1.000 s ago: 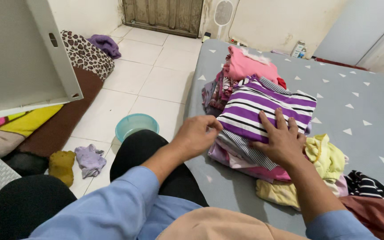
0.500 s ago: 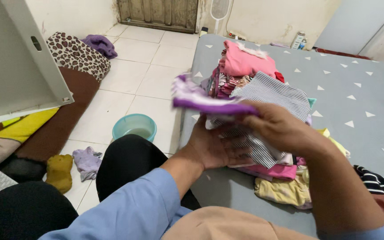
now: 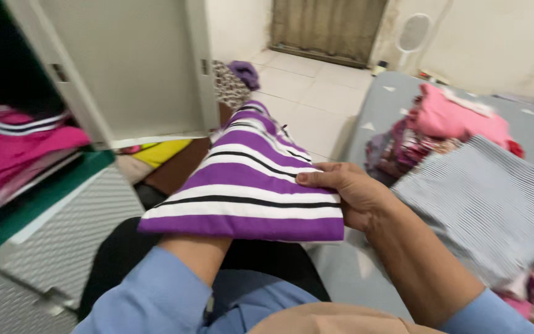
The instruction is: The person folds various clothes and places them into a cabinet. They handle shirts, pants, and other garments, folding each item and stacking them neatly inside the cabinet.
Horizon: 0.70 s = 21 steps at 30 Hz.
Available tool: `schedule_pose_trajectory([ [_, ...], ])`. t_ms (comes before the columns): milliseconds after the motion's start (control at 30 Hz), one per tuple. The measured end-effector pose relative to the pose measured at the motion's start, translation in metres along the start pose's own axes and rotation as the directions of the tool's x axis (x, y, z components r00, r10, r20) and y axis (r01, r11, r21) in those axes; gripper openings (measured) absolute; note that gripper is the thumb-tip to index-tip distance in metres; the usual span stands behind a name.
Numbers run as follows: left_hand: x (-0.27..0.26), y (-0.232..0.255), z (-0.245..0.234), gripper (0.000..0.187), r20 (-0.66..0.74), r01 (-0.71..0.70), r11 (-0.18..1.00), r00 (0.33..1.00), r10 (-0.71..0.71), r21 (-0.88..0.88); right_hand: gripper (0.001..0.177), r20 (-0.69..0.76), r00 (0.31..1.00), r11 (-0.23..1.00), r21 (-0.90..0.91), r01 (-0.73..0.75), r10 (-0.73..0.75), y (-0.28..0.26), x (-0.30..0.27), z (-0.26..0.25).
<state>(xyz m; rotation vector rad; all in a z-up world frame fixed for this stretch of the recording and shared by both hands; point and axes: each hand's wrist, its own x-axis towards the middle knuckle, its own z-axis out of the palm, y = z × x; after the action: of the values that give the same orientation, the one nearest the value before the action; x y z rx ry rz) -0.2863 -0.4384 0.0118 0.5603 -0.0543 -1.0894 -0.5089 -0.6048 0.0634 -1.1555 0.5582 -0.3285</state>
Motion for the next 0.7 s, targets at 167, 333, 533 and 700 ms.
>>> schedule_pose_trajectory([
  [167, -0.091, 0.103, -0.044, 0.046, -0.191, -0.346, 0.937, 0.918, 0.347, 0.04, 0.046, 0.199, 0.979, 0.989, -0.146, -0.016, 0.045, -0.004, 0.058, 0.116],
  [333, -0.187, 0.161, -0.046, 0.032, -0.382, -0.331, 0.884, 0.81, 0.445, 0.329, 0.052, 0.484, 0.874, 0.924, -0.354, 0.146, 0.047, -0.006, 0.095, 0.235],
  [533, -0.238, 0.258, -0.077, 0.012, -0.425, 0.284, 0.342, 0.317, 0.848, 0.896, 0.07, 0.87, 0.489, 0.933, -0.225, 0.279, 0.064, 0.007, 0.15, 0.376],
  [700, -0.245, 0.372, -0.149, 0.031, -0.019, 0.613, 0.051, -0.059, 0.998, 0.789, 0.068, 0.893, 0.439, 0.774, -0.206, 0.599, -0.102, 0.05, 0.207, 0.501],
])
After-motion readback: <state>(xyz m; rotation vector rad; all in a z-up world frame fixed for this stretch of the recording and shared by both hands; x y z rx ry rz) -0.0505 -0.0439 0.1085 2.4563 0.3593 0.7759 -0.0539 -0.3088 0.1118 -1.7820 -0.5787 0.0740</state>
